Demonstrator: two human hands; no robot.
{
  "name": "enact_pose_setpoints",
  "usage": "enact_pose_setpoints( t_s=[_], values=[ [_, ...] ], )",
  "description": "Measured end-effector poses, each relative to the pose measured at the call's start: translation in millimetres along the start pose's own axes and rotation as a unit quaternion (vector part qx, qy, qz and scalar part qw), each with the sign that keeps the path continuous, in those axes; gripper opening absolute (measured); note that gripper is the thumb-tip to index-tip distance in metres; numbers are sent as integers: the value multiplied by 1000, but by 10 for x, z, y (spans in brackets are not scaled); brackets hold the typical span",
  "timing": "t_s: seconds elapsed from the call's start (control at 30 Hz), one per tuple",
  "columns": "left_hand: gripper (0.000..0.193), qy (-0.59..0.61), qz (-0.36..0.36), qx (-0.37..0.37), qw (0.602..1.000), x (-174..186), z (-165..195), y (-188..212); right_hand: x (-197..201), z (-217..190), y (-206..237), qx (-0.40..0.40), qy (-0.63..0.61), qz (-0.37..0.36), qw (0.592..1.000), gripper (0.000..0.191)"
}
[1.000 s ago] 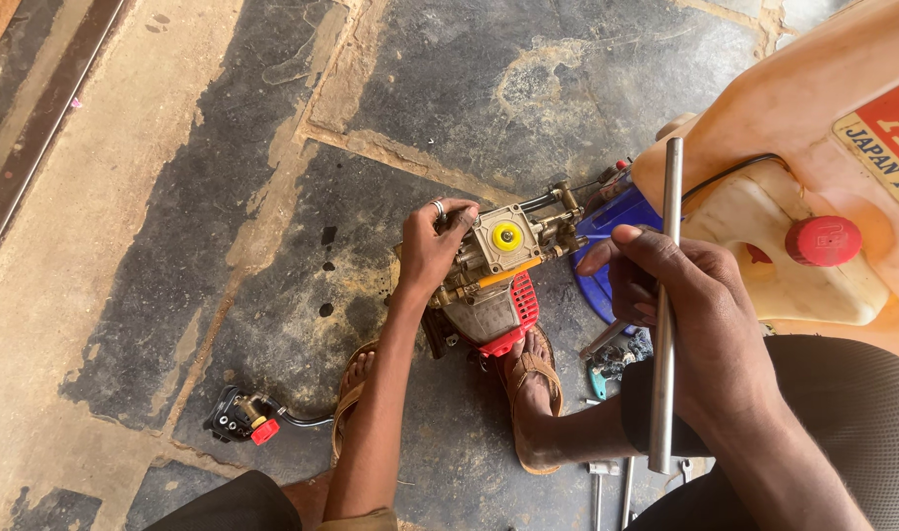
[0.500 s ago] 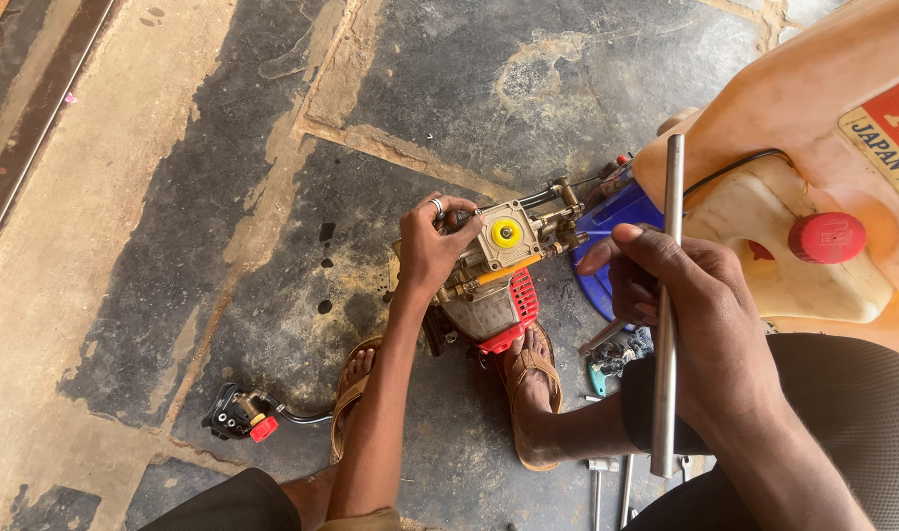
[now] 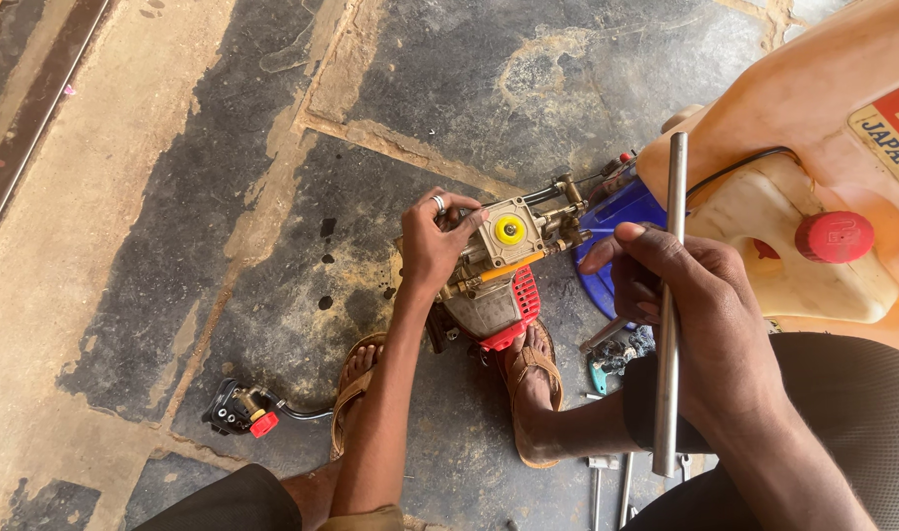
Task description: The person uses a T-handle wrench to tighten bolts on a small red and silver engine placed on the floor. They repeatedly adjust the wrench and apply torque to secure the engine components.
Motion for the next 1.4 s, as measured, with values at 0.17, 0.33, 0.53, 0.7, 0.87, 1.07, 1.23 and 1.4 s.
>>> enact_pose_setpoints(
  t_s=[0.17,0.33,0.53,0.7,0.87,1.07,1.23,1.4],
  values=[
    [31,18,-25,-4,1000,25,18,-3,5,7,-15,-2,14,2,1000,38],
    [22,-16,29,10,999,42,37,8,12,12,-15,3,5,2,1000,37],
    [17,-18,12,-25,999,-103,44,-2,-2,19,-14,0,9,-4,1000,37],
    [20,2,-42,-29,999,-133,-12,-14,-6,18,-19,0,19,-1,1000,37],
    [23,68,-61,-19,996,-77,-46,-38,-5,20,-16,0,17,-4,1000,38],
    [21,-37,32,-26,998,-27,-16,-30,-6,27,-14,0,19,-4,1000,38],
    [16,10,-9,-49,999,-66,5,-24,4,25,-26,0,43,6,999,38],
    [24,26,-39,-35,998,-92,-9,-36,-10,39,-25,0,40,3,999,38]
  ],
)
Point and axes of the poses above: each hand's wrist, its own y-axis away from the middle knuckle, its own x-axis out of the back of the hand, z = x × y, the point moved 7 cm from there along -y, towards the middle knuckle, and after that the axes turned 13 degrees about -y, right-handed, at the moved point
